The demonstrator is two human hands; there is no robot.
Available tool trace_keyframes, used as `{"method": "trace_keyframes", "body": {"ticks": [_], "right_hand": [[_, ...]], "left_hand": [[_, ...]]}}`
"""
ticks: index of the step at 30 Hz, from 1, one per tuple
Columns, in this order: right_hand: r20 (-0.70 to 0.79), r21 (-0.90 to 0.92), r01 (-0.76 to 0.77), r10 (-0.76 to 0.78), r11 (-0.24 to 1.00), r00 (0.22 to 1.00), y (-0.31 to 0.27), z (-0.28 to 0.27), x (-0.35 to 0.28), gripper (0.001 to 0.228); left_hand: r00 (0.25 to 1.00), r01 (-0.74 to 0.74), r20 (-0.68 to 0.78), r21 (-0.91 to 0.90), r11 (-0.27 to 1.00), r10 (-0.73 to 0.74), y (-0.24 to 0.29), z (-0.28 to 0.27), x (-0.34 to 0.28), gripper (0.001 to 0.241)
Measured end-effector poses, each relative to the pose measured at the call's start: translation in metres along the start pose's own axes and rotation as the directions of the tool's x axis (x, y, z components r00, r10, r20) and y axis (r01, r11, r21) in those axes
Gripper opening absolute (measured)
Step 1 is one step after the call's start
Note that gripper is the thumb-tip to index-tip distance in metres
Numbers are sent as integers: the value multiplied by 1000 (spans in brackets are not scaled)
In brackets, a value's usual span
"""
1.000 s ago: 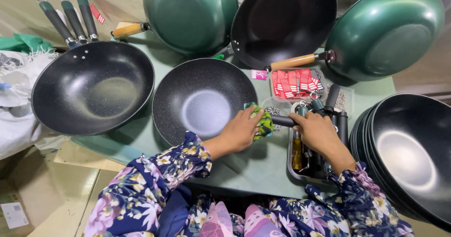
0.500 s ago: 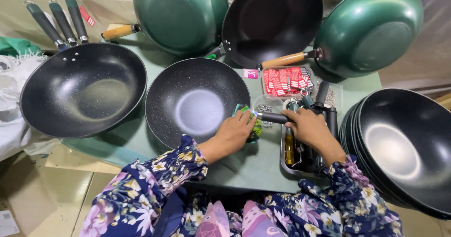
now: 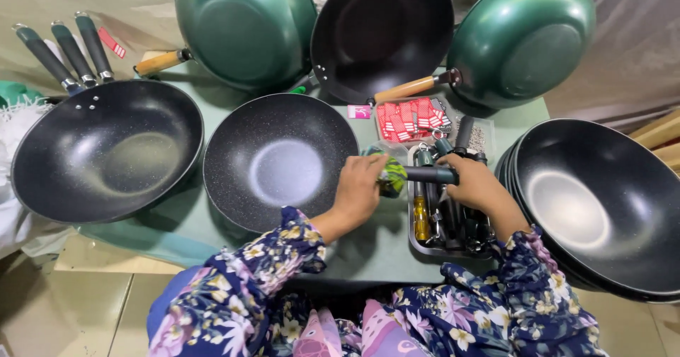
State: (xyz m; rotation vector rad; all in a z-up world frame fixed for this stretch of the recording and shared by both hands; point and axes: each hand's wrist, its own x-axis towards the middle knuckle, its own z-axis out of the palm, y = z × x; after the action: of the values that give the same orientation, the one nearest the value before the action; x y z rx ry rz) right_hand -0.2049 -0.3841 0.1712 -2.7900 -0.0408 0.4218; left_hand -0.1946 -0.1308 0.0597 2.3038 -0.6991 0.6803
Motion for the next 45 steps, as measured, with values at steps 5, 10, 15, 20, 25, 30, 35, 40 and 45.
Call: {"method": "trace_keyframes", "body": {"ticks": [5,10,15,20,25,30,35,40,45], "right_hand": [[-27,423,-130,156,897,987,2,-6,-5,45],[-155,714,-56,235,698,960,32,23,14,47],[-202,519,-60,190,853,961,24,14,6,66],[-225,521,-98,248,848,942,31,20,8,64],[-197,511,-144,279,847,940,40,30,11,64],[-192,448,-110,215,887,957,11,17,-15,68],[-189,412,-58,148,909,971,-9,12,-28,46],[-143,397,-111,181,911,973,-15,6,-34,41],[-149,328,-118,175,937,973,3,15,-18,38]], "left_hand": [[986,-57,-138,249,967,94,26,42,2,65],[989,-97,-85,245,965,121,50,68,16,92],[938,-251,-178,241,938,297,88,100,39,54],[926,-277,-188,246,929,326,84,112,42,45],[934,-311,-120,194,930,337,31,96,24,50],[933,-336,-14,327,883,360,-25,58,6,46],[959,-282,48,272,920,279,-13,-10,-8,38],[969,-221,154,197,955,193,5,-73,-31,25],[831,-111,551,34,993,75,11,-97,-39,69]]}}
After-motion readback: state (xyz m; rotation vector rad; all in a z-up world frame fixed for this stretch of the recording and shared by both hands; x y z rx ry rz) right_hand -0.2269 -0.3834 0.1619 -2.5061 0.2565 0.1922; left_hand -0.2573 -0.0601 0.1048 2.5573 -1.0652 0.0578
